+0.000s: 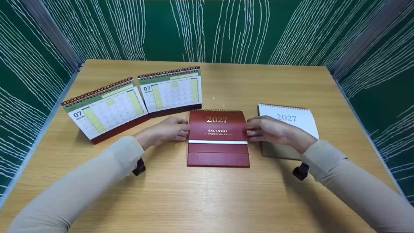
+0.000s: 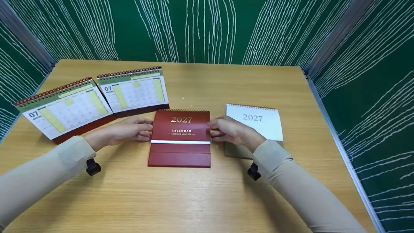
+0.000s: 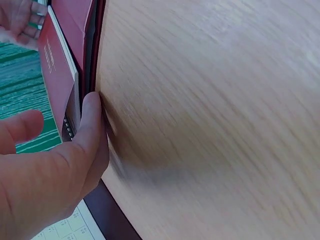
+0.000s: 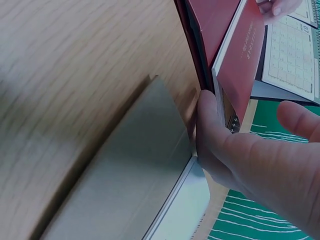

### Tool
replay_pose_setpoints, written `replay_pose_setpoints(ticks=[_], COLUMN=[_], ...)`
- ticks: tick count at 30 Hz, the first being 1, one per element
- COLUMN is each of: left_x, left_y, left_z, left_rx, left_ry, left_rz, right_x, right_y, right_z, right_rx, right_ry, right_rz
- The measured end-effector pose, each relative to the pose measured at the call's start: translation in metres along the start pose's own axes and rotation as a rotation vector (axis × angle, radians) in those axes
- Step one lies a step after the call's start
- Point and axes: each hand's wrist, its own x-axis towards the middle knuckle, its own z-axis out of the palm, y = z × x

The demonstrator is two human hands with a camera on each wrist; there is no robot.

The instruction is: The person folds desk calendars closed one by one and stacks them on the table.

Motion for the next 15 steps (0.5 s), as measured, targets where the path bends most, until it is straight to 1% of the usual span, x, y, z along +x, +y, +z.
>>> replay_pose_setpoints(ticks=[10,15], left_x=[0.0004,-0.0017], left_y=[0.0031,0.0048], left_z=[-0.0009,0.0005], left_rx=[-0.058,-0.06], left_ry=[-0.039,-0.028], left_rz=[-0.025,-0.04], right_x=[0.0011,0.0029], right_y=[0.0027,0.0019], right_z=[0.0026,0.0044], right_rx=[0.018,0.031], right_ry=[-0.003,0.018], right_rz=[-0.013,-0.004])
